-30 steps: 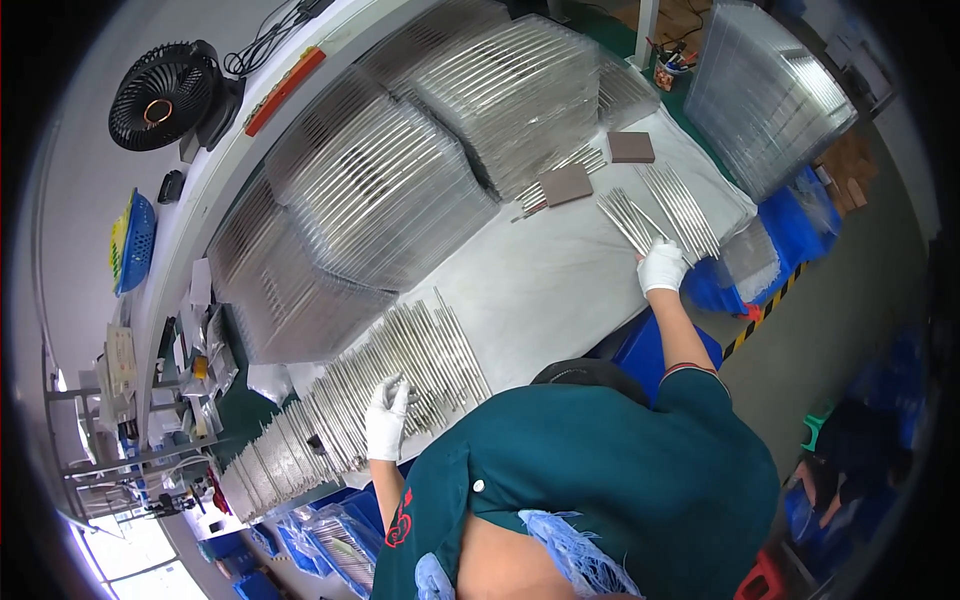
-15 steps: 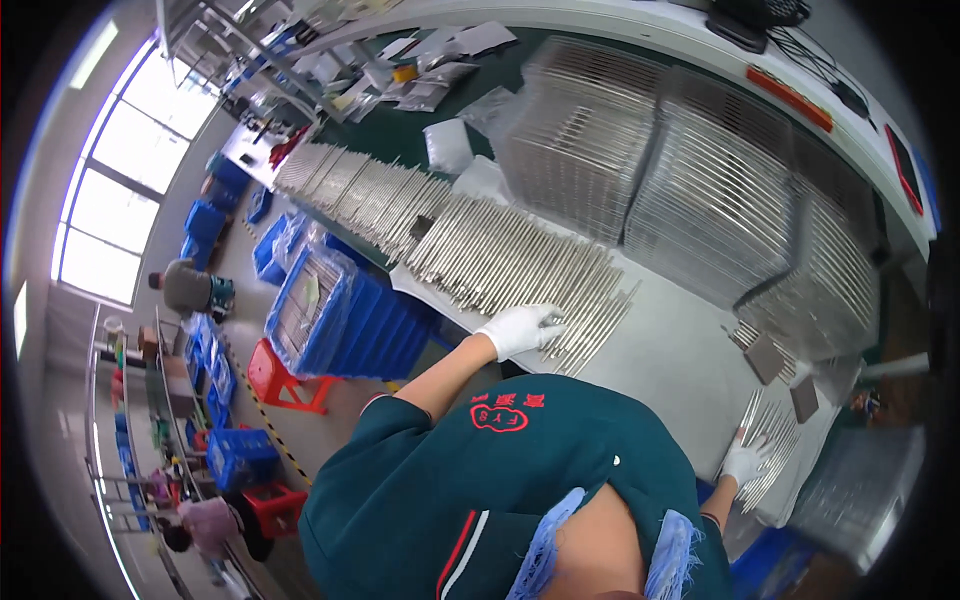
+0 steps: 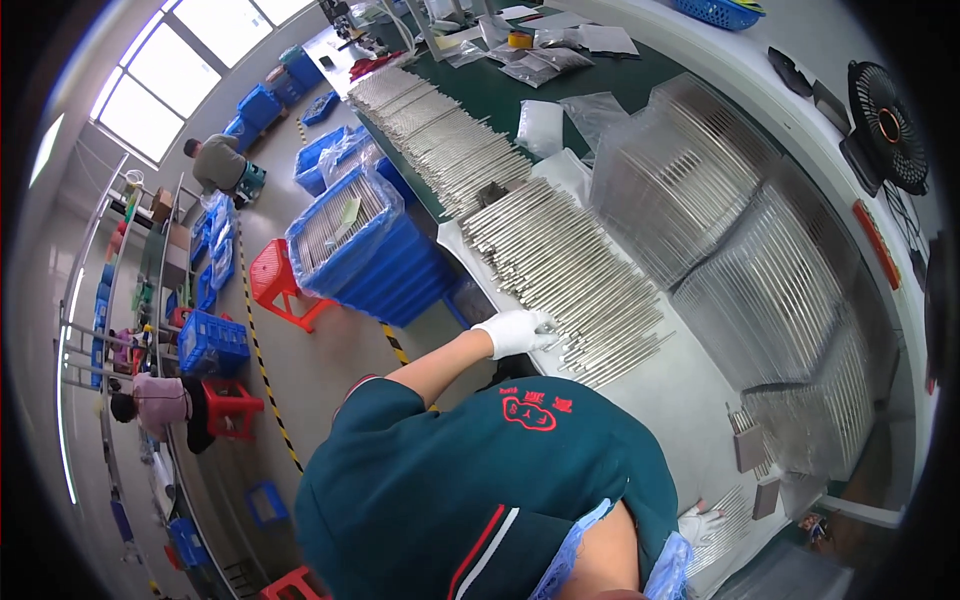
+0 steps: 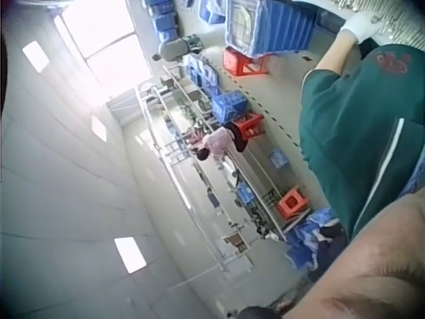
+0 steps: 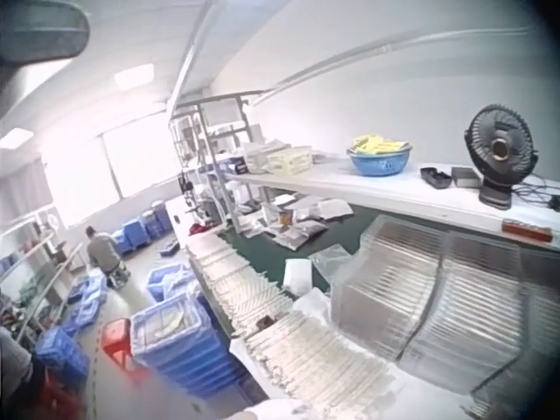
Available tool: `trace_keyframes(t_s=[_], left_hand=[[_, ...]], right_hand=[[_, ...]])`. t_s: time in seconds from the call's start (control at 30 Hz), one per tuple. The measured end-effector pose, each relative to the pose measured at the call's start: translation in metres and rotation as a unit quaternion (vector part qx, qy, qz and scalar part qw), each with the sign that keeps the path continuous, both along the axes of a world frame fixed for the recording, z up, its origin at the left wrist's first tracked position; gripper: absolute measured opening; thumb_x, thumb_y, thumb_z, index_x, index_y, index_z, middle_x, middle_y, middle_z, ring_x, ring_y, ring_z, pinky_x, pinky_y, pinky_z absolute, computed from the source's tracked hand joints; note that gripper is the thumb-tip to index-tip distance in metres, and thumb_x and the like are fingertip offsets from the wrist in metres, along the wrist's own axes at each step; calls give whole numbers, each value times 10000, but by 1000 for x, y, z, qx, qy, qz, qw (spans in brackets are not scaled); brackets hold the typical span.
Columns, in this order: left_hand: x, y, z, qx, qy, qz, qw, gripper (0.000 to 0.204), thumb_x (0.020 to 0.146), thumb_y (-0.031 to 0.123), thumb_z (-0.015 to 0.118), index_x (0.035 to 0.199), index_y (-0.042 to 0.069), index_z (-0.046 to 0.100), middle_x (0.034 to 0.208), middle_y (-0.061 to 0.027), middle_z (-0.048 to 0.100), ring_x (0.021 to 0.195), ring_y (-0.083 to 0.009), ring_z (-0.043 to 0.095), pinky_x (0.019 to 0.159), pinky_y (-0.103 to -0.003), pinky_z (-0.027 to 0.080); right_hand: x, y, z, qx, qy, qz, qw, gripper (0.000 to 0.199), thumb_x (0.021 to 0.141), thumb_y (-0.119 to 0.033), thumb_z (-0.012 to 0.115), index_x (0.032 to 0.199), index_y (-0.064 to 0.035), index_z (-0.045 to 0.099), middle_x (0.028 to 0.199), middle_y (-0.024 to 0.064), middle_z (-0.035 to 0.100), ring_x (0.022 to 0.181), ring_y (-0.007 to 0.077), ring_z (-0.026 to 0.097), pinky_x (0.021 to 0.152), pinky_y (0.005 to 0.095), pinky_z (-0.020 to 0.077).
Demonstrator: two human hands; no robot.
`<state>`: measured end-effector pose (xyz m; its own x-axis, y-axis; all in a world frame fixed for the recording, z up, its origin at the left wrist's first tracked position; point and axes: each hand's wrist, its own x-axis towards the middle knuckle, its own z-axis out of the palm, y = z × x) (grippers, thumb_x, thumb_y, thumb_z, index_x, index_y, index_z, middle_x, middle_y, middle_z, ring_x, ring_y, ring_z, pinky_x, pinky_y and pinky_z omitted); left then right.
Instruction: Sorting and placing thin metal rods into specialized plastic packaging trays.
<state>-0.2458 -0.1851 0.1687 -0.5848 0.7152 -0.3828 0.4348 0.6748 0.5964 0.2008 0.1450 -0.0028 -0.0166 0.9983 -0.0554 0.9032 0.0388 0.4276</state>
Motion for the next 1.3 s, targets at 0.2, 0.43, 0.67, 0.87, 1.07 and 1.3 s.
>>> trace_keyframes(t_s=[0.2, 0.43, 0.67, 0.87, 1.07, 1.3], left_hand=[[-23, -16, 4, 47, -36, 55, 997, 393, 863, 362, 520, 1131, 75, 530, 971, -146, 635, 882, -260, 614, 803, -327, 462], [-99, -59, 4, 144, -11, 217, 966, 362, 860, 311, 544, 1137, 79, 541, 979, -123, 637, 882, -222, 610, 790, -306, 467], [-203, -123, -11, 53, 108, 212, 970, 445, 801, 363, 577, 1104, 37, 566, 955, -143, 624, 882, -275, 608, 798, -347, 474], [-352, -182, -63, 10, 251, 227, 941, 385, 787, 320, 557, 1055, 44, 566, 1001, -171, 589, 925, -325, 577, 801, -416, 463], [-511, -196, -77, -167, 324, 249, 897, 367, 753, 265, 547, 1051, 52, 547, 1119, -145, 527, 1072, -286, 485, 835, -417, 425], [-606, -205, -74, -203, 203, 343, 894, 762, 644, 431, 666, 1255, 51, 414, 1251, -127, 475, 1153, -270, 467, 922, -390, 411]], right_hand=[[13, 27, -7, -27, -9, -81, 996, 720, 860, -639, 211, 1393, -156, 245, 1447, 89, 222, 1301, 261, 278, 1005, 542, 226], [28, 42, -17, 42, 284, -23, 957, 629, 898, -464, 396, 1255, 54, 397, 1215, 262, 480, 1066, 373, 514, 904, 347, 423], [-15, -13, -45, -52, 250, -90, 963, 588, 877, -419, 483, 1236, 42, 416, 1208, 239, 493, 1074, 345, 518, 866, 377, 439], [-114, -65, -35, -70, 288, -112, 949, 561, 879, -410, 484, 1215, 36, 429, 1183, 224, 502, 1052, 330, 522, 851, 371, 444], [-194, -97, -20, -81, 331, -135, 931, 535, 881, -402, 485, 1194, 31, 443, 1158, 208, 512, 1031, 315, 526, 836, 365, 449], [-220, -102, 9, -77, 369, -169, 911, 505, 884, -392, 487, 1169, 24, 458, 1128, 190, 522, 1005, 297, 531, 819, 358, 456]])
